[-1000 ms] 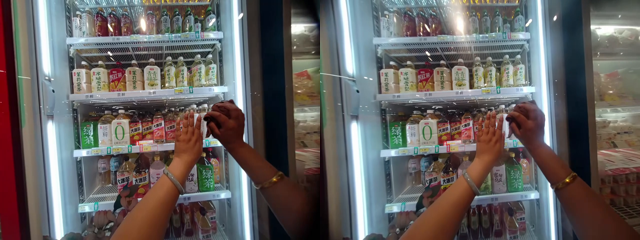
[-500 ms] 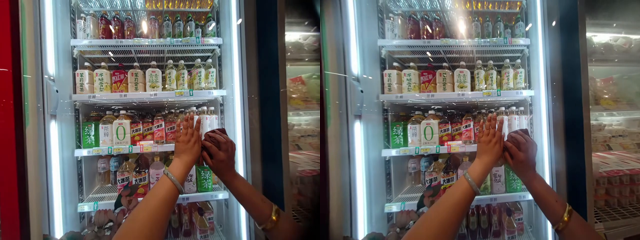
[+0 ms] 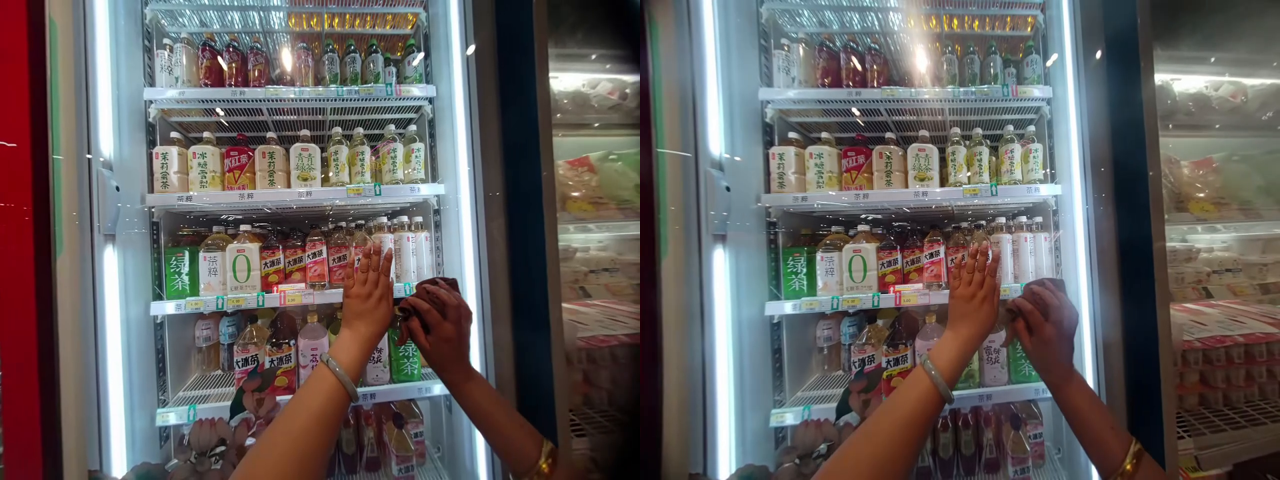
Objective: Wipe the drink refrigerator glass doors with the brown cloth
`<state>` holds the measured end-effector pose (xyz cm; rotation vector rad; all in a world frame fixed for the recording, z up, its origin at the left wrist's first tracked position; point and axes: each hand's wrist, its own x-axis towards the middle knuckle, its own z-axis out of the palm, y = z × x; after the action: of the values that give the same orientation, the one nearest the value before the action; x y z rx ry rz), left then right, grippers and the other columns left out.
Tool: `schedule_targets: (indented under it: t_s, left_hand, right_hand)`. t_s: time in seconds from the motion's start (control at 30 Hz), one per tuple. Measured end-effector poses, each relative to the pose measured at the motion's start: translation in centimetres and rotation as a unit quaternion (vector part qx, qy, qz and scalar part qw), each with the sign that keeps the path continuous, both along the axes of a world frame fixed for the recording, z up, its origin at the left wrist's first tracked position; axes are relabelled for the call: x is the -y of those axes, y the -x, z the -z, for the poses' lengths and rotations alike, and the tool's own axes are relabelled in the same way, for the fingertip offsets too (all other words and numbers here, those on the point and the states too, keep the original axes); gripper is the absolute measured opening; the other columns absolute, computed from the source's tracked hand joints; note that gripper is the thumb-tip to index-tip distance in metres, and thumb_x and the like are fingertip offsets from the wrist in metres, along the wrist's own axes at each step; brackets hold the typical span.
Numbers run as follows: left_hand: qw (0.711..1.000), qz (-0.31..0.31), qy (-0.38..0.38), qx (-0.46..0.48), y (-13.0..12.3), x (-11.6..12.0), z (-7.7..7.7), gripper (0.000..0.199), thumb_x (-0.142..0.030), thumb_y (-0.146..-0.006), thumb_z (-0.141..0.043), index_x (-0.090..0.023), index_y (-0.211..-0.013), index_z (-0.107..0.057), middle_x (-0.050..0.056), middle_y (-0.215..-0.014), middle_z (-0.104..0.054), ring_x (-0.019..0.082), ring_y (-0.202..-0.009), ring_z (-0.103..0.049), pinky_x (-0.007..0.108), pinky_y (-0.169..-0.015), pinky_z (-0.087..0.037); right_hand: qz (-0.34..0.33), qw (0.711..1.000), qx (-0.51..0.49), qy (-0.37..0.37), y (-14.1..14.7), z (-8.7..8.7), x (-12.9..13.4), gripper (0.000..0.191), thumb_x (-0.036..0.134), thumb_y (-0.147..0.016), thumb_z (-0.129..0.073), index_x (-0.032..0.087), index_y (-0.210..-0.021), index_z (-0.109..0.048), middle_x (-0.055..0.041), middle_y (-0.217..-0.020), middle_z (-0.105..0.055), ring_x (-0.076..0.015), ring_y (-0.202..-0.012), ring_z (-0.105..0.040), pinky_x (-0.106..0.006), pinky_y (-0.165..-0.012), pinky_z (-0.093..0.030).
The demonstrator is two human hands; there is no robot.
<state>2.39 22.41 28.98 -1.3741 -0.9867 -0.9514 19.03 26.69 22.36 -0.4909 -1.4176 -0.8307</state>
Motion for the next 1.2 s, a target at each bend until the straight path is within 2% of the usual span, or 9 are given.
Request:
schedule_targets:
  t_s: [0.1, 0.2, 0.3, 0.4, 0.57, 0.7, 0.8, 1.0, 1.2]
  left_hand:
    - [1.0, -0.006, 0.003, 0.002, 0.1, 0.1, 0.3, 0.064, -0.027, -0.105, -0.049, -0.014, -0.166, -0.033, 0.011, -0.175, -0.027, 0.027, -0.165, -0.017, 0.05, -0.137, -0.014]
    - [1.0, -0.014, 0.011, -0.002, 0.4, 0.2, 0.6, 0.065, -0.027, -0.105, -0.049, -0.014, -0.166, -0.032, 0.01, -0.174, -0.027, 0.026, -0.165, -0.019, 0.05, -0.137, -0.016]
    - [1.0, -0.017, 0.014, -0.015, 0.9, 0.7, 1.5, 0.064, -0.029, -0.105, -0.048, -0.013, -0.165, -0.034, 0.009, -0.174, -0.029, 0.027, -0.165, -0.019, 0.05, -0.138, -0.011]
    - [0.999, -0.025, 0.019, -0.022, 1.6, 1.5, 3.1, 0.062, -0.03, -0.106, -0.049, -0.012, -0.164, -0.036, 0.008, -0.173, -0.032, 0.025, -0.166, -0.016, 0.049, -0.138, -0.004]
    - [0.998, -0.033, 0.048, -0.018, 3.2, 3.1, 6.4, 0.06, -0.029, -0.106, -0.049, -0.015, -0.163, -0.04, 0.004, -0.171, -0.036, 0.022, -0.166, -0.011, 0.046, -0.138, 0.003]
    - [0.998, -0.012, 0.063, -0.006, 4.5, 4.3, 8.4, 0.059, -0.028, -0.106, -0.048, -0.015, -0.163, -0.039, 0.004, -0.168, -0.042, 0.02, -0.166, -0.016, 0.044, -0.139, 0.001]
    - [0.997, -0.006, 0.071, 0.027, 5.6, 5.3, 9.4, 0.059, -0.027, -0.107, -0.046, -0.017, -0.164, -0.036, 0.005, -0.166, -0.045, 0.017, -0.165, -0.02, 0.042, -0.138, 0.002]
    - [0.992, -0.028, 0.086, 0.085, 9.5, 8.1, 10.0, 0.062, -0.028, -0.107, -0.05, -0.025, -0.166, -0.034, 0.007, -0.168, -0.041, 0.019, -0.162, -0.029, 0.044, -0.137, 0.002]
    - [0.988, -0.033, 0.09, 0.12, 13.7, 10.0, 11.3, 0.061, -0.021, -0.104, -0.051, -0.029, -0.164, -0.039, 0.007, -0.171, -0.035, 0.023, -0.164, -0.023, 0.05, -0.136, 0.001]
  right_hand:
    - [-0.004, 1.0, -0.004, 0.012, 1.6, 0.5, 1.1, 0.027, 0.024, -0.087, -0.074, 0.028, -0.114, -0.072, -0.0082, -0.133, -0.06, -0.0366, -0.14, -0.054, -0.059, -0.112, -0.045]
    - [-0.013, 1.0, 0.025, -0.009, 2.2, -0.7, 1.2, 0.026, 0.024, -0.086, -0.075, 0.028, -0.112, -0.072, -0.0075, -0.134, -0.061, -0.0348, -0.138, -0.054, -0.058, -0.114, -0.043]
    - [-0.012, 0.997, 0.066, -0.038, 1.9, -2.2, 0.8, 0.027, 0.027, -0.086, -0.077, 0.027, -0.112, -0.072, -0.0076, -0.133, -0.061, -0.0337, -0.137, -0.055, -0.056, -0.114, -0.044]
    - [-0.009, 0.998, 0.046, -0.037, 1.9, -2.2, 0.5, 0.029, 0.025, -0.086, -0.077, 0.027, -0.114, -0.072, -0.0074, -0.133, -0.061, -0.0334, -0.137, -0.055, -0.055, -0.114, -0.045]
    - [-0.001, 0.997, -0.073, 0.017, 4.3, 2.0, 1.7, 0.026, 0.021, -0.089, -0.071, 0.028, -0.114, -0.072, -0.0088, -0.135, -0.06, -0.0356, -0.142, -0.053, -0.06, -0.115, -0.044]
    - [-0.006, 0.998, -0.06, 0.031, 7.3, 5.7, 3.6, 0.029, 0.019, -0.088, -0.07, 0.03, -0.115, -0.072, -0.008, -0.134, -0.062, -0.0366, -0.14, -0.054, -0.062, -0.113, -0.045]
    - [-0.026, 0.998, -0.045, 0.029, 9.1, 6.7, 4.6, 0.029, 0.018, -0.088, -0.069, 0.032, -0.114, -0.073, -0.0062, -0.132, -0.064, -0.0359, -0.136, -0.058, -0.06, -0.111, -0.047]
    - [-0.065, 0.996, -0.035, 0.041, 10.9, 4.7, 5.3, 0.03, 0.022, -0.086, -0.074, 0.032, -0.114, -0.074, -0.0056, -0.132, -0.063, -0.0357, -0.141, -0.053, -0.062, -0.118, -0.039]
    - [-0.057, 0.994, -0.081, 0.046, 15.3, 2.4, 6.9, 0.032, 0.016, -0.082, -0.075, 0.031, -0.111, -0.075, -0.0075, -0.13, -0.065, -0.0372, -0.141, -0.053, -0.062, -0.118, -0.039]
